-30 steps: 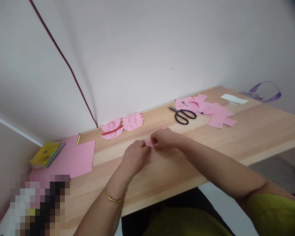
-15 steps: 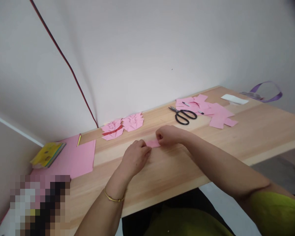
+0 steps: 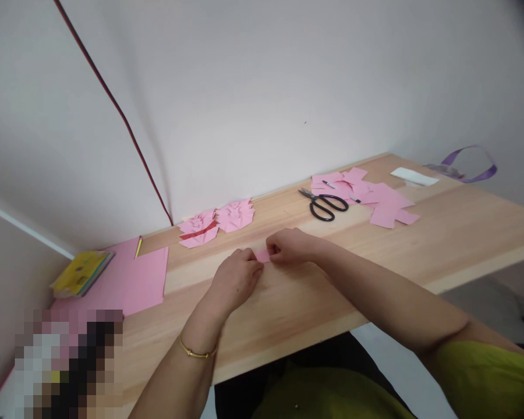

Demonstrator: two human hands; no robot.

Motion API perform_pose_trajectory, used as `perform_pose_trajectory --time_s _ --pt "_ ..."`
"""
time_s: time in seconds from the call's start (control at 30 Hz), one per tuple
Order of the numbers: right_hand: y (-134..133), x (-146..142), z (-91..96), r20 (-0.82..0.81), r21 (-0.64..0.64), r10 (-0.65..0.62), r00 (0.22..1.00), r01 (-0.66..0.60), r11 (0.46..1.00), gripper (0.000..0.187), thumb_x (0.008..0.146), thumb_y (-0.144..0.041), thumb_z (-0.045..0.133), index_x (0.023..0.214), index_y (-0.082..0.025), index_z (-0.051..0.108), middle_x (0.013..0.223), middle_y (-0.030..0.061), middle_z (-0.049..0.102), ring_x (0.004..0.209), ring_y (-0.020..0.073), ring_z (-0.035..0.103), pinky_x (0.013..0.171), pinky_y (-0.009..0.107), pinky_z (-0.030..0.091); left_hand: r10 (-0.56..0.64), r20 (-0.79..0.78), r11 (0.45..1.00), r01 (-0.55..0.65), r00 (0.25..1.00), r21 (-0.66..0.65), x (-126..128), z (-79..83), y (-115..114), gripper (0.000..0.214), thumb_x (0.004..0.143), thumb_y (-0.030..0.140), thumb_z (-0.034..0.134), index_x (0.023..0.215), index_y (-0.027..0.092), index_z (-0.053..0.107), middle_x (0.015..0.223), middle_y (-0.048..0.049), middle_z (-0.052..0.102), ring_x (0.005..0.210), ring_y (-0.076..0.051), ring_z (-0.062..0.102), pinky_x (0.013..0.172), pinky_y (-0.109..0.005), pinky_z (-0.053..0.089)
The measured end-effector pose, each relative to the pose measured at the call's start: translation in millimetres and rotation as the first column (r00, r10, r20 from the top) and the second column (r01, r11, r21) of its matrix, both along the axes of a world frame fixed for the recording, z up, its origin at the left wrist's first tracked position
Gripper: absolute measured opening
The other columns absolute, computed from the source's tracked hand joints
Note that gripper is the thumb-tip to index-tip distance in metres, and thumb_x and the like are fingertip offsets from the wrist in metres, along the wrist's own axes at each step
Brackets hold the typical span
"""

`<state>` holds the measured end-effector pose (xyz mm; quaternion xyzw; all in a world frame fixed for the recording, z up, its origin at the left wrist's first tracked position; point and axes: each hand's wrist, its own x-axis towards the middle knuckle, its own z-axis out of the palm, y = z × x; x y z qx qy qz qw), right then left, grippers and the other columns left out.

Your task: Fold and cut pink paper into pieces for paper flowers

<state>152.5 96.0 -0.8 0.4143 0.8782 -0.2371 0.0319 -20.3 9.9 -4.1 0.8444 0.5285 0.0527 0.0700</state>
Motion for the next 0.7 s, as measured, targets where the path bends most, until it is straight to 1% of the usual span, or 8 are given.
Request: perform_pose_trajectory --time_s 0.13,0.23,0.33,0.43,0.5,0.57,0.63,0.7 --pt "1.2 1.3 -1.1 -0.019 -0.002 0.002 1.000 -0.002 1.000 0.014 0.070 -0.026 0.055 0.080 -0.023 0.065 0.086 0.0017 0.069 0.076 0.0172 0.059 0.063 0.026 0.035 0.005 0.037 1.000 -0.004 0.999 -0.013 -2.4 1.1 0.0 0.032 0.090 0.023 0.041 0.082 0.019 0.072 0.089 -0.0080 0.061 0.084 -0.019 0.054 0.075 -0.031 0.043" --pt "2.0 1.8 -3.1 -0.018 0.000 0.007 1.000 -0.007 1.000 0.014 0.070 -0.027 0.056 0.080 -0.023 0.065 0.085 0.0022 0.069 0.077 0.0177 0.059 0.063 0.026 0.035 0.035 0.067 0.999 -0.033 0.997 -0.042 -6.4 2.3 1.4 0.030 0.088 0.021 0.043 0.076 0.018 0.070 0.089 -0.0077 0.061 0.084 -0.018 0.055 0.076 -0.030 0.043" --pt "2.3 2.0 -2.9 -0.018 -0.009 0.013 1.000 -0.013 1.000 0.015 0.070 -0.027 0.056 0.081 -0.023 0.065 0.085 0.0020 0.069 0.076 0.0176 0.059 0.063 0.026 0.035 0.079 0.131 0.995 -0.070 0.988 -0.075 -10.8 1.0 4.1 0.026 0.086 0.021 0.046 0.073 0.018 0.068 0.088 -0.0063 0.062 0.082 -0.017 0.056 0.075 -0.029 0.043" --pt "1.7 1.6 -0.3 -0.004 -0.015 0.018 1.000 -0.018 1.000 0.014 0.070 -0.026 0.056 0.081 -0.022 0.065 0.085 0.0023 0.069 0.076 0.0173 0.059 0.063 0.025 0.035 0.188 0.182 0.981 -0.175 0.965 -0.084 -8.8 -4.4 7.7 0.022 0.084 0.023 0.048 0.071 0.019 0.065 0.085 -0.0047 0.061 0.079 -0.016 0.056 0.070 -0.027 0.042" --pt "1.2 1.3 1.1 0.008 -0.017 0.023 1.000 -0.023 1.000 0.014 0.071 -0.027 0.055 0.081 -0.022 0.064 0.086 0.0029 0.069 0.076 0.0174 0.059 0.063 0.026 0.036 0.301 0.192 0.953 -0.291 0.934 -0.077 -2.9 -9.2 10.3 0.019 0.083 0.029 0.051 0.073 0.019 0.064 0.084 -0.0041 0.060 0.077 -0.016 0.056 0.067 -0.027 0.040" --pt "1.1 0.9 1.1 0.017 -0.013 0.026 1.000 -0.026 1.000 0.014 0.073 -0.029 0.054 0.081 -0.022 0.064 0.087 0.0034 0.069 0.078 0.0179 0.059 0.064 0.026 0.036 0.388 0.159 0.921 -0.385 0.908 -0.055 4.9 -13.2 12.6 0.022 0.083 0.035 0.052 0.071 0.020 0.060 0.081 -0.0038 0.060 0.073 -0.016 0.055 0.063 -0.028 0.038" --pt "1.5 0.6 -0.1 0.016 -0.004 0.028 0.999 -0.028 1.000 0.015 0.074 -0.031 0.054 0.080 -0.022 0.064 0.087 0.0031 0.069 0.078 0.0182 0.059 0.064 0.026 0.036 0.435 0.096 0.900 -0.435 0.895 -0.020 12.3 -15.6 14.3 0.023 0.081 0.040 0.054 0.070 0.020 0.058 0.078 -0.0041 0.060 0.075 -0.018 0.055 0.064 -0.030 0.037" --pt "2.1 0.3 -1.7 0.011 0.004 0.027 1.000 -0.027 1.000 0.015 0.073 -0.031 0.053 0.080 -0.023 0.064 0.086 0.0021 0.069 0.077 0.0182 0.059 0.064 0.027 0.036 0.459 0.051 0.888 -0.460 0.887 0.005 17.2 -16.4 15.7 0.023 0.079 0.041 0.055 0.068 0.020 0.057 0.078 -0.0047 0.061 0.076 -0.020 0.056 0.065 -0.031 0.036"
